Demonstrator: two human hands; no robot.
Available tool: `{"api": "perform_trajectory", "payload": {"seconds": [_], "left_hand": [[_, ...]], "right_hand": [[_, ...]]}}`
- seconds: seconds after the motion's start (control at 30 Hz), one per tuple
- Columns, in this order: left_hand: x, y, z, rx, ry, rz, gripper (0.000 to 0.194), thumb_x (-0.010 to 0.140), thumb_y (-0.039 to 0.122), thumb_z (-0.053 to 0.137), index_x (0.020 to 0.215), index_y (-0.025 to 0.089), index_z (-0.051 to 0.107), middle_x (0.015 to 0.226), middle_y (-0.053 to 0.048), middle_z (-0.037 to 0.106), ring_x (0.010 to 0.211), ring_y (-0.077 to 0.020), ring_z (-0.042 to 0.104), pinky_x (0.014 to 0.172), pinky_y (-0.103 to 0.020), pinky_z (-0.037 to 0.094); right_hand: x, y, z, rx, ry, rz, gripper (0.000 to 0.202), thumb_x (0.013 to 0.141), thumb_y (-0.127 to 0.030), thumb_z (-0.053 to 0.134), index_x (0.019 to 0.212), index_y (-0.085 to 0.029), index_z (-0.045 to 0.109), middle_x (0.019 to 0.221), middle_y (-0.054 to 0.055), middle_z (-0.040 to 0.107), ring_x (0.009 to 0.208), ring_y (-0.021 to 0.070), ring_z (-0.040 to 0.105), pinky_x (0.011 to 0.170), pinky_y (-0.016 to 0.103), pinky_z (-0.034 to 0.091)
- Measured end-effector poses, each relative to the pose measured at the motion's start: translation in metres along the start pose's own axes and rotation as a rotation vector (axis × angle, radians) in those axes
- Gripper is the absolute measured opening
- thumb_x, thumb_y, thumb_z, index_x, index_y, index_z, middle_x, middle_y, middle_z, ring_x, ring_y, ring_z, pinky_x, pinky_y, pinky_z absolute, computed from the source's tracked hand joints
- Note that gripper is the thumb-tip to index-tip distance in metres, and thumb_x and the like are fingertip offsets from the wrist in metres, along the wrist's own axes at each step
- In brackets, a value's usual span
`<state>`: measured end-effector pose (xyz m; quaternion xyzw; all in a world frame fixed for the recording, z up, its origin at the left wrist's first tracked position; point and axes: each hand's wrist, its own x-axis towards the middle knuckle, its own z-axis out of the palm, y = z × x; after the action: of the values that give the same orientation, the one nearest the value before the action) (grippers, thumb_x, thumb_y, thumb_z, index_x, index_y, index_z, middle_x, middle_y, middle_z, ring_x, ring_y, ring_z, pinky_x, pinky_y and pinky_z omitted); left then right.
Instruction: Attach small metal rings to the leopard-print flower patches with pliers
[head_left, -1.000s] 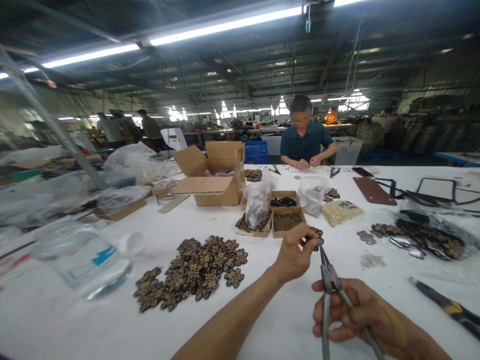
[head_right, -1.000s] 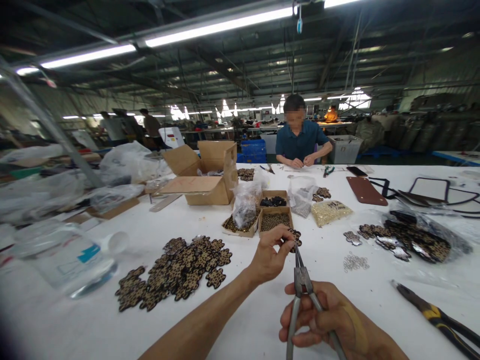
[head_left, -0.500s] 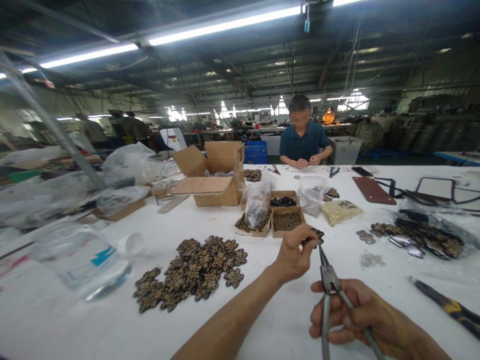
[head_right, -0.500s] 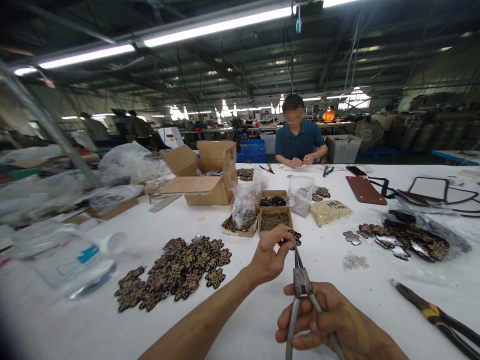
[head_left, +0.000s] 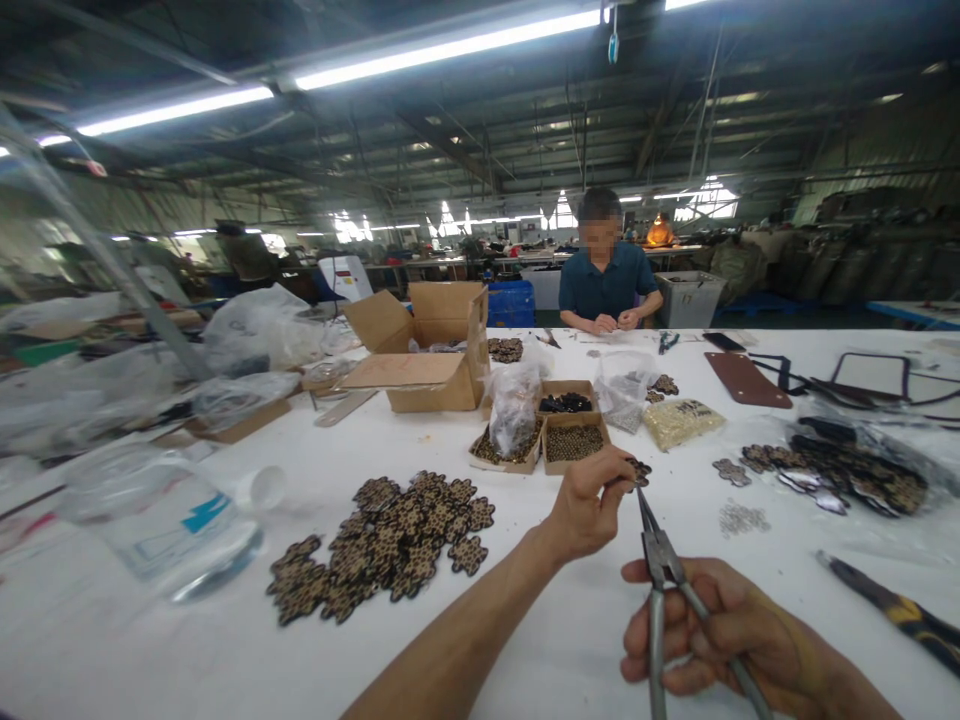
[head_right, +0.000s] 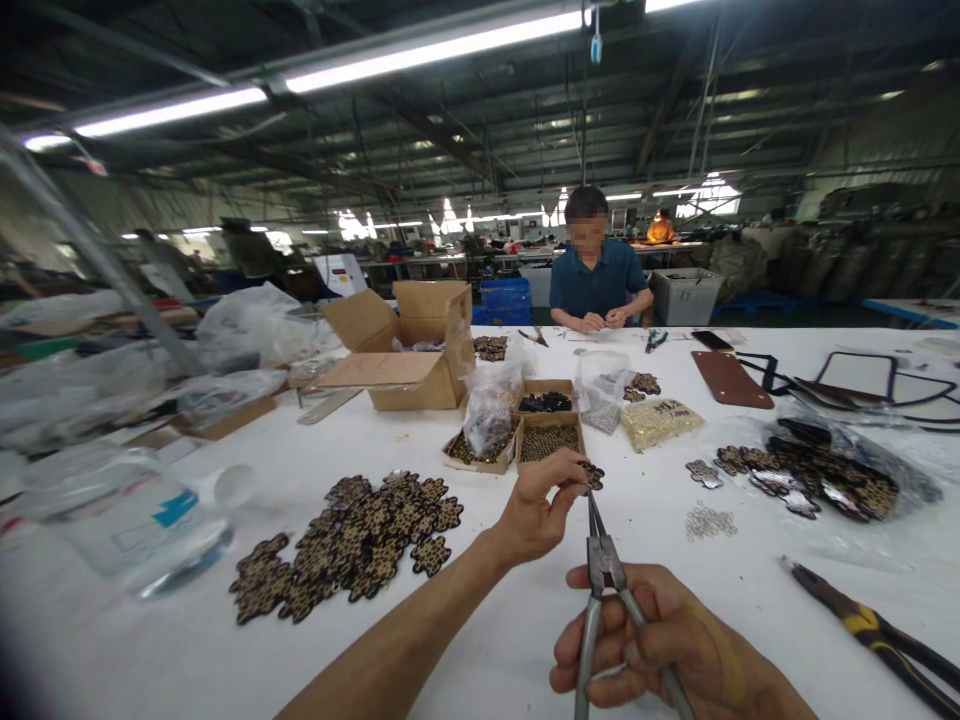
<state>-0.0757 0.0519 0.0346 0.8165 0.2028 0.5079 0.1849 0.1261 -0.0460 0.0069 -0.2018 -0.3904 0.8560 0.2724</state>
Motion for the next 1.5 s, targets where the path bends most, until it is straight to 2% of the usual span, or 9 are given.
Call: {"api": "perform_trajectory", "payload": {"seconds": [0.47, 0.7, 0.8, 0.9, 1.03, 1.13, 1.23, 1.37, 1.5], "left_hand": [[-0.001, 0.002, 0.002, 0.047, 0.021, 0.054, 0.010, 0.090, 0.012, 0.054, 0.095, 0.016, 0.062, 0.095, -0.012, 0.065, 0.090, -0.0197, 0.061, 0.080, -0.034, 0.049], [-0.003, 0.001, 0.003, 0.101, 0.017, -0.197, 0.007, 0.089, 0.015, 0.055, 0.088, 0.017, 0.061, 0.085, -0.007, 0.064, 0.082, -0.0174, 0.060, 0.075, -0.029, 0.046], [-0.009, -0.008, 0.005, 0.221, -0.121, -0.409, 0.015, 0.084, 0.012, 0.054, 0.094, 0.019, 0.063, 0.081, -0.004, 0.066, 0.075, -0.0161, 0.060, 0.071, -0.028, 0.044], [-0.019, -0.017, 0.009, 0.341, -0.396, -0.593, 0.031, 0.077, 0.014, 0.060, 0.106, 0.023, 0.066, 0.080, -0.003, 0.069, 0.075, -0.0196, 0.062, 0.068, -0.028, 0.043], [-0.026, -0.023, 0.010, 0.341, -0.647, -0.624, 0.031, 0.070, 0.019, 0.067, 0.100, 0.025, 0.073, 0.087, -0.006, 0.072, 0.083, -0.0256, 0.065, 0.072, -0.032, 0.046], [-0.022, -0.024, 0.007, 0.286, -0.448, -0.643, 0.025, 0.072, 0.023, 0.069, 0.096, 0.022, 0.076, 0.097, -0.009, 0.072, 0.088, -0.0253, 0.064, 0.081, -0.036, 0.047], [-0.013, -0.023, 0.005, -0.177, -0.203, -0.739, 0.027, 0.077, 0.034, 0.073, 0.095, 0.015, 0.076, 0.094, -0.011, 0.072, 0.083, -0.0213, 0.063, 0.080, -0.035, 0.048], [-0.009, -0.018, 0.011, -0.847, -0.078, -0.843, 0.047, 0.069, 0.044, 0.085, 0.101, 0.010, 0.076, 0.086, -0.011, 0.071, 0.076, -0.0168, 0.062, 0.074, -0.031, 0.046], [-0.014, -0.014, 0.019, -1.033, 0.022, -0.903, 0.041, 0.066, 0.038, 0.089, 0.091, 0.008, 0.077, 0.079, -0.008, 0.068, 0.068, -0.0120, 0.059, 0.070, -0.027, 0.044]], "right_hand": [[0.005, 0.010, -0.008, -0.020, 0.009, -0.103, 0.061, 0.067, -0.013, 0.065, 0.128, -0.020, 0.061, 0.109, 0.016, 0.073, 0.105, 0.0367, 0.070, 0.086, 0.047, 0.052], [0.003, 0.001, 0.005, -0.033, 0.059, -0.106, 0.057, 0.066, -0.009, 0.060, 0.122, -0.018, 0.063, 0.100, 0.013, 0.073, 0.099, 0.0333, 0.071, 0.080, 0.043, 0.053], [0.003, -0.003, 0.010, -0.047, 0.076, -0.117, 0.054, 0.068, -0.009, 0.060, 0.121, -0.018, 0.062, 0.101, 0.013, 0.073, 0.101, 0.0330, 0.070, 0.082, 0.043, 0.052], [0.006, -0.002, 0.005, -0.076, 0.070, -0.127, 0.054, 0.067, -0.010, 0.060, 0.121, -0.018, 0.061, 0.102, 0.013, 0.073, 0.102, 0.0332, 0.070, 0.083, 0.044, 0.052], [0.009, 0.004, -0.006, -0.098, 0.056, -0.145, 0.056, 0.067, -0.012, 0.061, 0.123, -0.017, 0.060, 0.102, 0.013, 0.073, 0.102, 0.0338, 0.069, 0.082, 0.044, 0.053], [0.010, 0.008, -0.009, -0.088, 0.046, -0.155, 0.056, 0.068, -0.014, 0.062, 0.123, -0.017, 0.059, 0.103, 0.014, 0.072, 0.103, 0.0344, 0.069, 0.082, 0.045, 0.052], [0.011, 0.009, -0.008, -0.084, 0.040, -0.139, 0.057, 0.068, -0.013, 0.062, 0.124, -0.017, 0.059, 0.104, 0.014, 0.072, 0.104, 0.0342, 0.069, 0.084, 0.046, 0.052], [0.010, 0.007, -0.001, -0.082, 0.046, -0.115, 0.057, 0.066, -0.010, 0.061, 0.122, -0.016, 0.058, 0.102, 0.014, 0.073, 0.101, 0.0333, 0.070, 0.083, 0.045, 0.052], [0.007, 0.000, 0.012, -0.072, 0.065, -0.092, 0.054, 0.066, -0.009, 0.061, 0.119, -0.016, 0.059, 0.101, 0.013, 0.073, 0.100, 0.0316, 0.070, 0.083, 0.044, 0.051]]}}
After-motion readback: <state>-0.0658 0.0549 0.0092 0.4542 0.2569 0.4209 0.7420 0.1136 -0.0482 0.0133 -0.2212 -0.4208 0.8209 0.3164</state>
